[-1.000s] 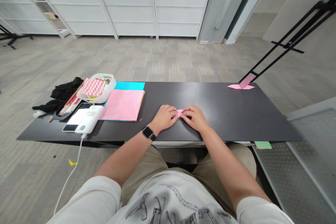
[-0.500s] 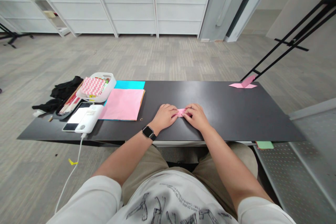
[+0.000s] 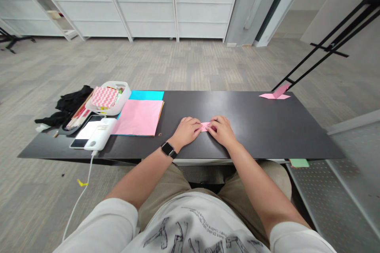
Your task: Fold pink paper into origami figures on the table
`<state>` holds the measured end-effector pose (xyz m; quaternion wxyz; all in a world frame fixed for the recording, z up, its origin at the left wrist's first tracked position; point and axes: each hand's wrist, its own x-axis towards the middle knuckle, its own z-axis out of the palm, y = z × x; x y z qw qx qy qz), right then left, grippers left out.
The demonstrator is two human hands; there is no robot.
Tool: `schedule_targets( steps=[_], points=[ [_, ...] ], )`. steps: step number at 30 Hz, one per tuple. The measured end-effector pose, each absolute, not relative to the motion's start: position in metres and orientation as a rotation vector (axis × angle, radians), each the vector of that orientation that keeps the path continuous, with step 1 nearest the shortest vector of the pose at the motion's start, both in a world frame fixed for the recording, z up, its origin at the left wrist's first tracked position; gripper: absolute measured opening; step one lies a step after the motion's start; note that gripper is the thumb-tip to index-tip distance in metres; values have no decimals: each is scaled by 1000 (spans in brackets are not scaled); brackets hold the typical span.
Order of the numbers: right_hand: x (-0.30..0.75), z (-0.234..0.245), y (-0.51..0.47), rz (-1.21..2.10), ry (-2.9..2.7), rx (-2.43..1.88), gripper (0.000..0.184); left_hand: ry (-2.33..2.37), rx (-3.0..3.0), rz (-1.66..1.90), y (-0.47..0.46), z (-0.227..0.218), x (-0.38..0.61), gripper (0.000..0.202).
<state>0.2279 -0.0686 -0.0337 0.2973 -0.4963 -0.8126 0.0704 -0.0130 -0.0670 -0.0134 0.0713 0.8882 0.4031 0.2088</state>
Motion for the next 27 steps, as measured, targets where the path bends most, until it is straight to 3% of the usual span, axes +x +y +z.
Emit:
schedule_targets(
  steps=[6,11,16,27],
  points=[
    [226,-32,-68,156,-2172,-1357,15,1222,2680,640,-67,-14,-12,23],
    [226,-29,-70,146,-2162,-1373,3,1154,2700,669,-64,-19,-10,25],
    [227,-27,-70,170,-2175,-1381,13,1062,2687,673,-64,-19,-9,33],
    [228,-30,-69,191,-2195,-1404,15,1007,2694,654,-64,-21,-12,37]
  ],
)
